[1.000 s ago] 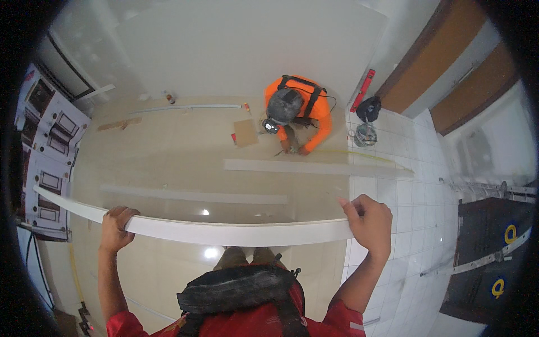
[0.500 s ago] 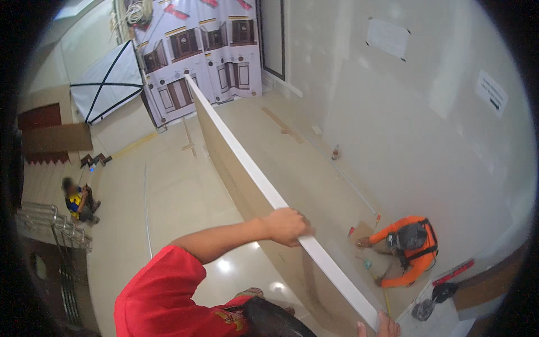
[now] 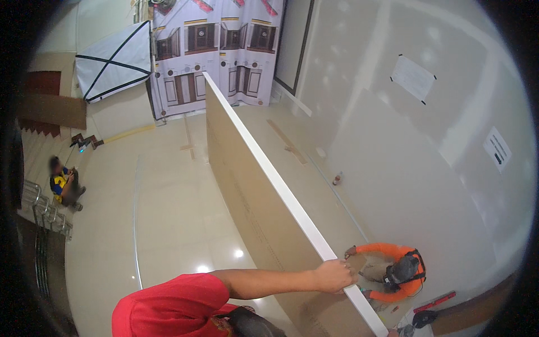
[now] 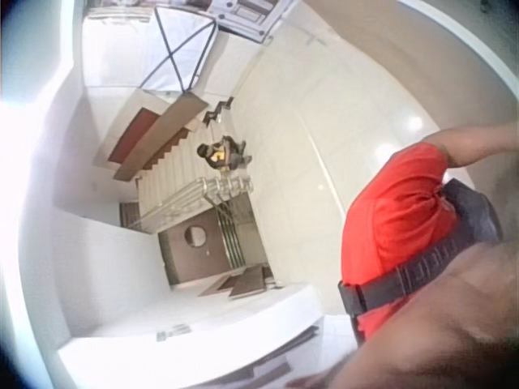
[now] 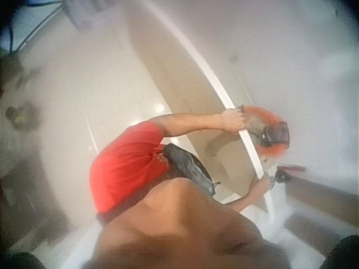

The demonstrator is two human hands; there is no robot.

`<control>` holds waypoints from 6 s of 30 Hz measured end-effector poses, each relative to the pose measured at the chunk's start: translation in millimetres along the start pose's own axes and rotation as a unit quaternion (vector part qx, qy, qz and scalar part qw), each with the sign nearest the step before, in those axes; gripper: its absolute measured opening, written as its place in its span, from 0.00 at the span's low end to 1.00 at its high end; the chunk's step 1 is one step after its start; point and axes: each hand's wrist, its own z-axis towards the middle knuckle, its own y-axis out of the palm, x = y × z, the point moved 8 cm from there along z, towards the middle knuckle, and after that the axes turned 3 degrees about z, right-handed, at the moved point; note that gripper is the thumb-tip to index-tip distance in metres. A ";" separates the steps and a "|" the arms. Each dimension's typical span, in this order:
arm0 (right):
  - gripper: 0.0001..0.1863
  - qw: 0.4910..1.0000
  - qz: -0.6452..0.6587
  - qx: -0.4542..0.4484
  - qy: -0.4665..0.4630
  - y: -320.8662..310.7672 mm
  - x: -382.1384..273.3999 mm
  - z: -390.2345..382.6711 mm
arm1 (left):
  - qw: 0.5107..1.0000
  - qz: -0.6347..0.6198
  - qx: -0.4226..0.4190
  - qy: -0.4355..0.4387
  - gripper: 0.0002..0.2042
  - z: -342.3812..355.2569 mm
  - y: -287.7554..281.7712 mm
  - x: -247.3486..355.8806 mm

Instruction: The person uses a utility knife to cut a gypsum board along a marked line, snaps it to separate the pieces, and then positions and fits a board segment into a wall section using a screwdriver and a tape measure while a second person assists.

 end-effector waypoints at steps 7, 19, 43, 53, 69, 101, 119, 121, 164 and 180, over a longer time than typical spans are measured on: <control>0.17 1.000 0.018 0.012 0.004 -15.2 -6.9 -11.5 | 0.991 0.015 -0.123 -0.049 0.21 -31.1 -34.9 -77.2; 0.14 0.997 0.057 0.048 -0.031 -13.1 -14.1 -17.0 | 0.994 0.046 -0.033 -0.092 0.19 -65.9 -51.6 -118.5; 0.10 0.989 0.048 0.138 -0.001 33.4 19.7 1.3 | 0.994 -0.017 0.104 0.017 0.23 -111.8 -97.2 -216.7; 0.16 0.990 0.066 0.118 0.029 28.2 12.9 1.1 | 0.980 0.021 0.170 -0.102 0.21 -133.5 -112.7 -259.7; 0.11 0.995 0.007 0.097 -0.038 14.1 5.4 -0.1 | 0.971 0.052 0.172 -0.159 0.16 -126.2 -120.1 -254.2; 0.23 0.994 0.079 0.075 0.019 12.6 -0.7 6.5 | 0.896 -0.263 -0.331 -0.138 0.25 -9.3 -52.0 -130.5; 0.18 0.994 0.078 0.071 0.010 12.8 -4.7 9.0 | 0.824 -0.362 -0.431 -0.058 0.07 36.5 -32.7 -94.2; 0.18 0.994 0.078 0.077 0.008 11.6 -5.6 8.9 | 0.843 -0.334 -0.422 -0.011 0.07 40.8 -33.3 -86.7; 0.22 0.990 0.076 0.115 0.022 5.5 7.6 0.5 | 0.873 -0.320 -0.366 -0.035 0.12 97.1 21.7 20.6; 0.22 0.991 0.080 0.103 -0.012 15.8 22.9 10.2 | 0.984 -0.018 -0.145 0.101 0.25 40.1 9.3 58.7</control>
